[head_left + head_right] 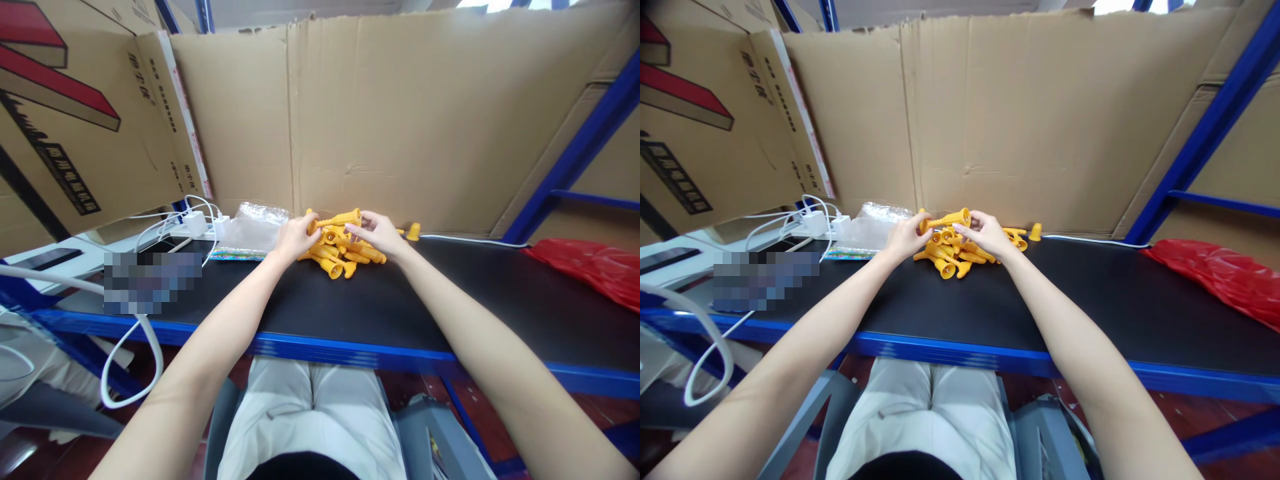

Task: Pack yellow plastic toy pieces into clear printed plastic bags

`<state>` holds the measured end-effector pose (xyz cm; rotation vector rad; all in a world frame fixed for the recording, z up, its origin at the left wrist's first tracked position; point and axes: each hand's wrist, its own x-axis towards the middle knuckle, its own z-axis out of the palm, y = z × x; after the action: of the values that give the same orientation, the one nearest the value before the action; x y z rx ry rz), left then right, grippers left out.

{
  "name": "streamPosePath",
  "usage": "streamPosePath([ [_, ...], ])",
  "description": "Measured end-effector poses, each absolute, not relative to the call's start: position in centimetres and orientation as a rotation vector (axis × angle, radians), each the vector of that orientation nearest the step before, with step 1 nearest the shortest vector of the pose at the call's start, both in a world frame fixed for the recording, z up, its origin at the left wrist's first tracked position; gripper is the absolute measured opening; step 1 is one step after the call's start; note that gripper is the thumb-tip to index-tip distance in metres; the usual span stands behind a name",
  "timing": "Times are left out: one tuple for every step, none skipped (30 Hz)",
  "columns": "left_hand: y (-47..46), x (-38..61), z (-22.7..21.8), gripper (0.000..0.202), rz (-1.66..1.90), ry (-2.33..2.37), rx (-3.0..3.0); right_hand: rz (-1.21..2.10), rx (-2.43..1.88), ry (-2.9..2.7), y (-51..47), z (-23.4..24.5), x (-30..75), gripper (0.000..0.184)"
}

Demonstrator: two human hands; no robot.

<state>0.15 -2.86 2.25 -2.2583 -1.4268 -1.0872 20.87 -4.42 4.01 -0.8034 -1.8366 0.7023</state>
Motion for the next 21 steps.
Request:
streamPosePath([
  [-2.8, 0.0, 2.3, 0.03, -1.076, -1.439, -2.245, 0.712, -0.825, -1.846, -4.4, 4.0, 20.9, 0.042],
  [-2.8, 0.0, 2.3, 0.031, -1.064, -1.448, -2.235, 0.717, -0.853, -1.848, -4.4, 4.0, 21.0, 0.042],
  [-2.8, -0.1, 2.3, 0.032, -1.052, -1.453, -2.229, 0.717, -0.886, -1.846, -4.3, 4.0, 21.1, 0.042],
  [-2.7, -0.2, 2.3, 0.032, -1.039, -1.455, -2.226, 0.717, -0.921, -1.846, -4.3, 4.0, 21.3, 0.042],
  [-2.7, -0.2, 2.3, 0.033, -1.025, -1.453, -2.226, 0.721, -0.956, -1.855, -4.2, 4.0, 21.4, 0.042],
  [-2.6, -0.3, 2.2, 0.034, -1.01, -1.449, -2.228, 0.732, -0.99, -1.872, -4.1, 3.9, 21.6, 0.042],
  [-2.6, -0.3, 2.2, 0.034, -0.996, -1.445, -2.23, 0.749, -1.019, -1.896, -3.9, 3.9, 21.7, 0.042],
  [-2.6, -0.3, 2.1, 0.034, -0.981, -1.442, -2.232, 0.766, -1.04, -1.921, -3.7, 3.8, 21.9, 0.041],
  [-2.6, -0.2, 2.1, 0.034, -0.966, -1.437, -2.236, 0.78, -1.053, -1.946, -3.5, 3.8, 22.1, 0.041],
  [-2.6, -0.2, 2.1, 0.034, -0.948, -1.432, -2.241, 0.779, -1.057, -1.968, -3.4, 3.7, 22.3, 0.041],
  [-2.7, -0.1, 2.1, 0.034, -0.928, -1.426, -2.246, 0.757, -1.058, -1.994, -3.3, 3.7, 22.4, 0.041],
  [-2.8, 0.0, 2.2, 0.034, -0.905, -1.418, -2.25, 0.714, -1.06, -2.031, -3.2, 3.7, 22.5, 0.042],
  [-2.9, 0.1, 2.2, 0.035, -0.882, -1.409, -2.253, 0.655, -1.071, -2.078, -3.2, 3.7, 22.6, 0.042],
  [-3.0, 0.2, 2.2, 0.035, -0.859, -1.397, -2.254, 0.588, -1.091, -2.127, -3.3, 3.8, 22.7, 0.043],
  [-3.2, 0.4, 2.3, 0.035, -0.84, -1.386, -2.253, 0.52, -1.116, -2.173, -3.4, 3.9, 22.7, 0.043],
  [-3.3, 0.5, 2.3, 0.036, -0.826, -1.376, -2.25, 0.457, -1.142, -2.213, -3.6, 4.0, 22.7, 0.043],
  [-3.4, 0.6, 2.3, 0.036, -0.815, -1.366, -2.248, 0.405, -1.165, -2.247, -3.8, 4.1, 22.7, 0.042],
  [-3.5, 0.8, 2.3, 0.036, -0.805, -1.358, -2.247, 0.36, -1.186, -2.274, -3.9, 4.2, 22.7, 0.041],
  [-3.6, 0.9, 2.3, 0.036, -0.798, -1.352, -2.247, 0.315, -1.204, -2.296, -4.1, 4.3, 22.6, 0.039],
  [-3.6, 0.9, 2.3, 0.036, -0.795, -1.346, -2.251, 0.269, -1.223, -2.315, -4.2, 4.4, 22.5, 0.037],
  [-3.7, 1.0, 2.2, 0.035, -0.798, -1.341, -2.256, 0.22, -1.237, -2.326, -4.3, 4.5, 22.5, 0.034],
])
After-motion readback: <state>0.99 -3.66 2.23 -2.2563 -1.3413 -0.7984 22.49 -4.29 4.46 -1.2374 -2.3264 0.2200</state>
